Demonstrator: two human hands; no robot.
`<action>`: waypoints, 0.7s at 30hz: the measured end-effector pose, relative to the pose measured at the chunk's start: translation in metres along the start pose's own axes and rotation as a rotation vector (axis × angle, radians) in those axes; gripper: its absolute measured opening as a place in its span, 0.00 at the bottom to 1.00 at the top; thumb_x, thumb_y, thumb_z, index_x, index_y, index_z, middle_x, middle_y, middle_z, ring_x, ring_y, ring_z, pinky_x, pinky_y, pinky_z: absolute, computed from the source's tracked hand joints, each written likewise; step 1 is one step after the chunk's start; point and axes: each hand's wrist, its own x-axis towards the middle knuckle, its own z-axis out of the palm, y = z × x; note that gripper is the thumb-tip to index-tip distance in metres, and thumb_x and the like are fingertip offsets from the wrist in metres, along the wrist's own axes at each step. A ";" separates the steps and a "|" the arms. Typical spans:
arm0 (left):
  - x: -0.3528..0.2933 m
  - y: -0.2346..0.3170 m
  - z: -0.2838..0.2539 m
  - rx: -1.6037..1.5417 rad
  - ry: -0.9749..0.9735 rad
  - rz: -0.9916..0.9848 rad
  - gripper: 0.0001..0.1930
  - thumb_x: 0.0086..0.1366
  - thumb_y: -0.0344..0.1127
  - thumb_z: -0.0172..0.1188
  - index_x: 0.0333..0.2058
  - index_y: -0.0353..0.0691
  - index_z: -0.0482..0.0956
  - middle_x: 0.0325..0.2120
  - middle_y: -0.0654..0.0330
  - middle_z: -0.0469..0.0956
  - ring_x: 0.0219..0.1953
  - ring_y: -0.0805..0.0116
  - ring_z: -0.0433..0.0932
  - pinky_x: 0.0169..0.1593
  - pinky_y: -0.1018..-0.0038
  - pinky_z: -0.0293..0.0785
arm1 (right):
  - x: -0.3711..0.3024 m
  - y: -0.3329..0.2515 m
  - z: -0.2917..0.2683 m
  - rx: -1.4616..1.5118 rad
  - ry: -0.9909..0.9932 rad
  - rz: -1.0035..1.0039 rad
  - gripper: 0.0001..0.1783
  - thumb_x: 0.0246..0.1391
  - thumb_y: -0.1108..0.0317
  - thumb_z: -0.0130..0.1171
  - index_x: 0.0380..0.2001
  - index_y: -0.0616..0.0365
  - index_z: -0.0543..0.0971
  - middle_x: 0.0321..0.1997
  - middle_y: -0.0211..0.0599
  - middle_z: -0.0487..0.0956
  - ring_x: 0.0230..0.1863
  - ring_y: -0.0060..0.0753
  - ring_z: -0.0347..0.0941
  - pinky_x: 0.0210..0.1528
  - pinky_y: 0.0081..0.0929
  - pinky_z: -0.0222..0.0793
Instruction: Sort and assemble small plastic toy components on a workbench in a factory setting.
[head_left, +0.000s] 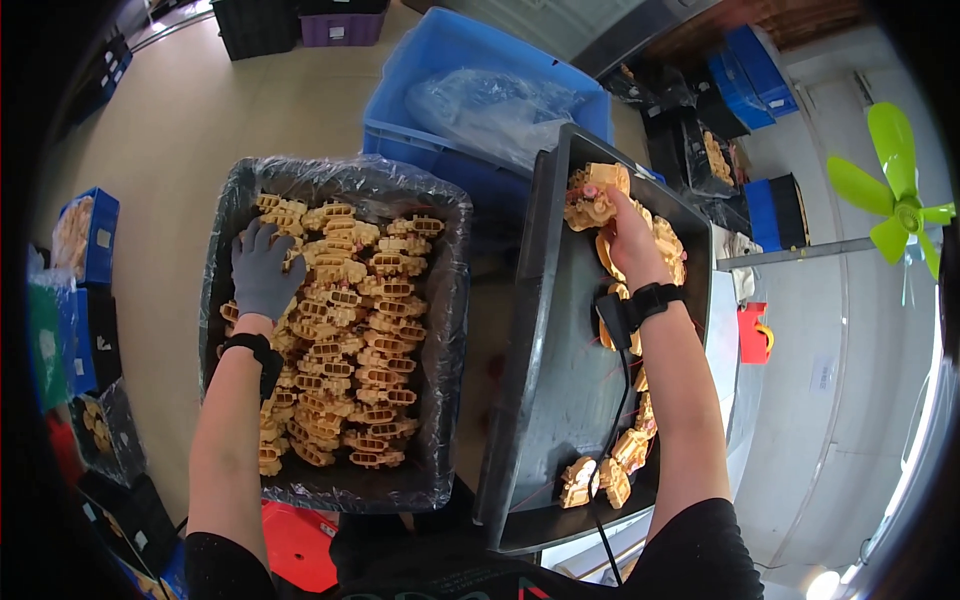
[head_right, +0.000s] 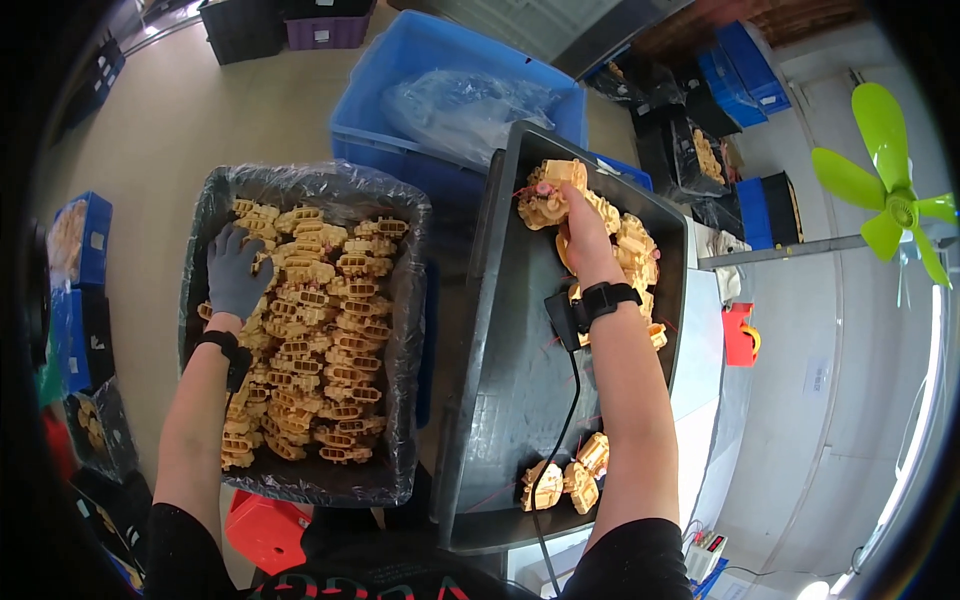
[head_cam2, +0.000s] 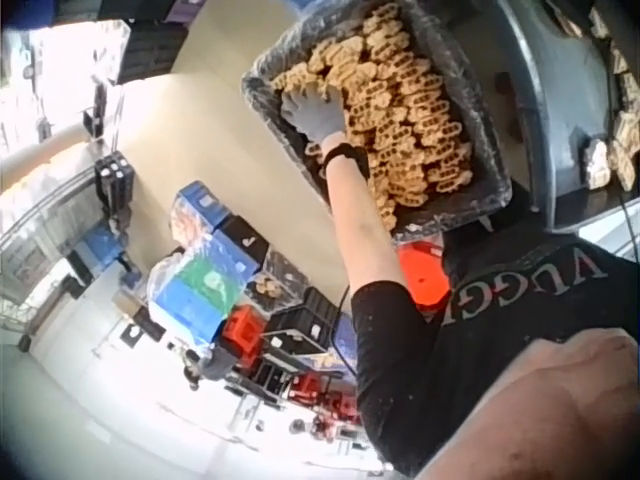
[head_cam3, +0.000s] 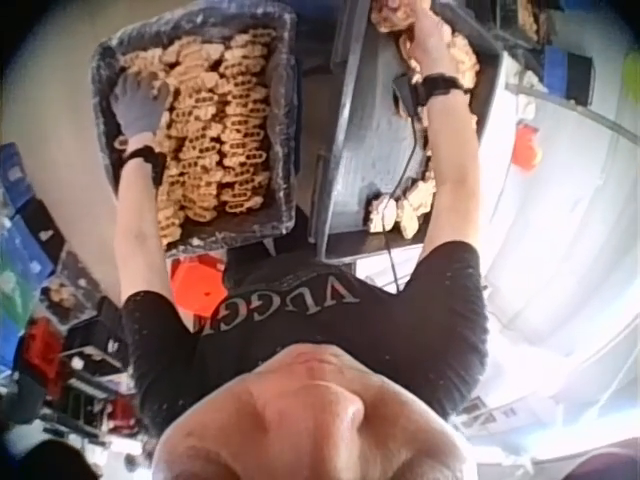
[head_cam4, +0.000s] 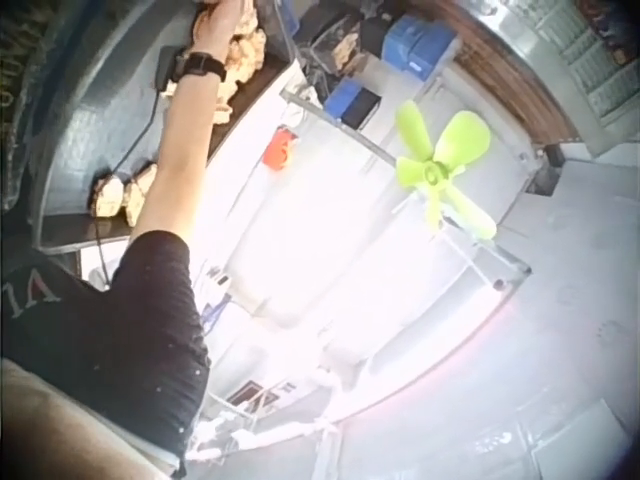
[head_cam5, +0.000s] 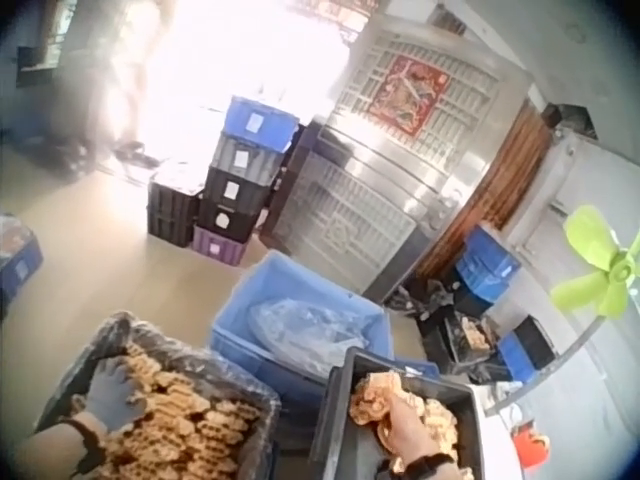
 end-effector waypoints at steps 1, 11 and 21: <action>0.001 0.002 0.001 0.002 -0.010 0.002 0.13 0.56 0.42 0.59 0.39 0.46 0.79 0.48 0.56 0.70 0.61 0.53 0.61 0.62 0.48 0.56 | 0.003 0.003 -0.002 0.014 -0.035 0.004 0.21 0.59 0.55 0.54 0.51 0.55 0.75 0.47 0.29 0.78 0.47 0.25 0.71 0.50 0.24 0.62; -0.002 -0.002 0.000 -0.007 -0.033 -0.015 0.14 0.56 0.44 0.60 0.39 0.47 0.78 0.49 0.56 0.70 0.62 0.53 0.60 0.63 0.48 0.54 | -0.026 -0.034 -0.007 -0.574 -0.319 -0.223 0.22 0.57 0.61 0.57 0.50 0.65 0.72 0.41 0.32 0.79 0.43 0.22 0.73 0.47 0.22 0.67; -0.002 -0.002 0.001 -0.003 -0.038 -0.030 0.14 0.55 0.43 0.61 0.39 0.47 0.78 0.49 0.57 0.70 0.62 0.54 0.60 0.63 0.48 0.54 | -0.026 -0.050 -0.002 -1.567 -0.028 -1.293 0.32 0.37 0.80 0.61 0.48 0.36 0.76 0.57 0.30 0.69 0.57 0.42 0.65 0.57 0.38 0.60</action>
